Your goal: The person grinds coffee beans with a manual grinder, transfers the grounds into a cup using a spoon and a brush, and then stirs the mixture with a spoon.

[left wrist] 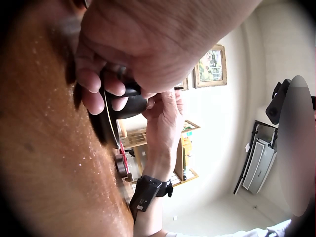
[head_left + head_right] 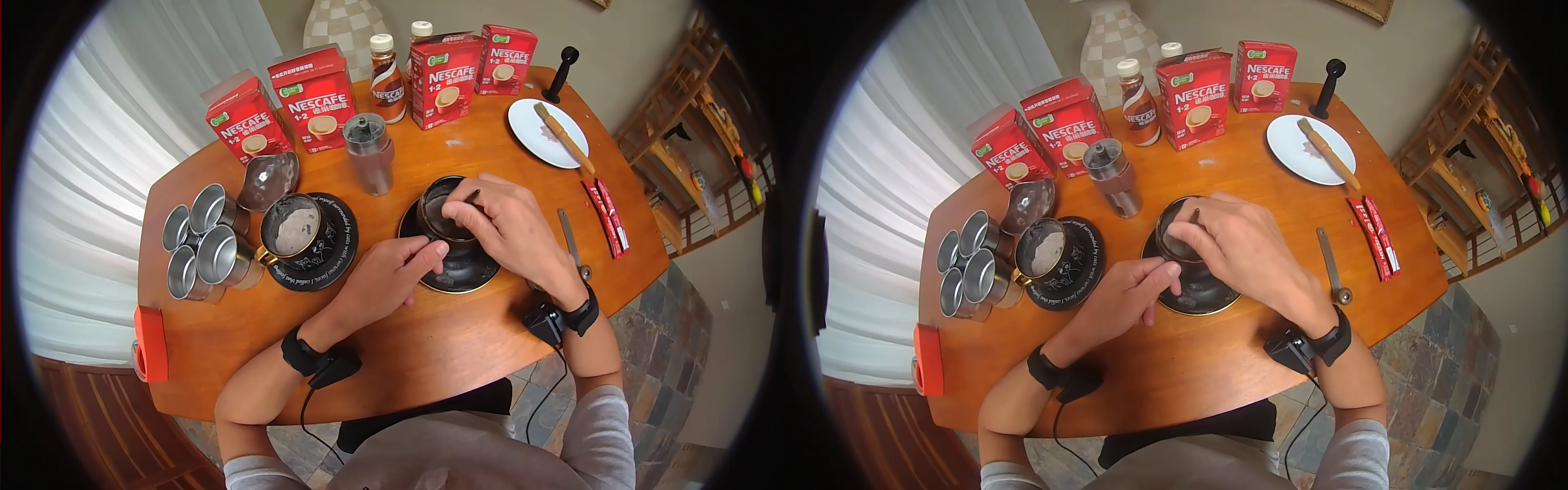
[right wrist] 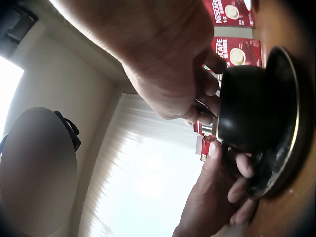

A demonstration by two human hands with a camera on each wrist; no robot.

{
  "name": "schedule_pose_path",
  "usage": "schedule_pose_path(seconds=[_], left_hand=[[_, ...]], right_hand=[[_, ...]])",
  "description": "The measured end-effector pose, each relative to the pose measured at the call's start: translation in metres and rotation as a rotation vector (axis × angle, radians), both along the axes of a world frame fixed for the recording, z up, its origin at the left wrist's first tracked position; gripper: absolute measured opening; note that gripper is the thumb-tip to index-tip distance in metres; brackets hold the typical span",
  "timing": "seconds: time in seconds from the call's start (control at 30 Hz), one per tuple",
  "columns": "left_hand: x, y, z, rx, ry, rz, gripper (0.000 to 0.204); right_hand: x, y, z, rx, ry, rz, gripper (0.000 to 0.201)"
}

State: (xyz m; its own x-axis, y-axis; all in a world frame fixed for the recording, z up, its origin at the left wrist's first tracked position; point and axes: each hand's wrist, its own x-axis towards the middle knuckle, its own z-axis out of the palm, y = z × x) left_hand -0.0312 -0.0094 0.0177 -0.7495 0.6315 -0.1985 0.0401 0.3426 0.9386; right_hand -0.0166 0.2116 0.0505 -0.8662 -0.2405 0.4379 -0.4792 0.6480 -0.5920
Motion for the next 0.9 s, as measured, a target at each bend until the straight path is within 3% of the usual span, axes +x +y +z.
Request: schedule_pose_path(seconds=[0.1, 0.23, 0.33, 0.47, 0.5, 0.6, 0.73, 0.9], left_hand=[[0.000, -0.001, 0.001, -0.001, 0.004, 0.000, 0.046], [0.000, -0.002, 0.001, -0.002, 0.005, 0.006, 0.046], [0.000, 0.000, 0.000, -0.008, 0.007, 0.008, 0.046], [-0.001, -0.002, -0.001, 0.018, 0.007, 0.004, 0.046], [0.000, -0.002, 0.000, 0.008, 0.008, 0.008, 0.046], [0.000, 0.000, 0.003, -0.018, 0.006, 0.005, 0.047], [-0.001, -0.001, -0.001, 0.003, 0.006, 0.002, 0.046], [0.000, 0.000, 0.001, -0.011, 0.005, 0.005, 0.046]], right_hand=[[-0.001, 0.004, 0.007, 0.067, -0.037, -0.147, 0.025], [0.002, 0.003, 0.007, 0.047, -0.072, 0.034, 0.022], [0.000, -0.003, 0.003, 0.021, 0.081, -0.033, 0.023], [-0.001, 0.009, 0.010, 0.066, -0.113, -0.156, 0.022], [0.000, 0.006, 0.007, -0.019, -0.098, -0.050, 0.022], [0.001, -0.002, 0.004, 0.013, 0.040, 0.024, 0.023], [-0.002, 0.008, 0.013, 0.115, -0.101, -0.181, 0.021], [0.000, -0.003, 0.000, -0.012, 0.048, 0.042, 0.024]])
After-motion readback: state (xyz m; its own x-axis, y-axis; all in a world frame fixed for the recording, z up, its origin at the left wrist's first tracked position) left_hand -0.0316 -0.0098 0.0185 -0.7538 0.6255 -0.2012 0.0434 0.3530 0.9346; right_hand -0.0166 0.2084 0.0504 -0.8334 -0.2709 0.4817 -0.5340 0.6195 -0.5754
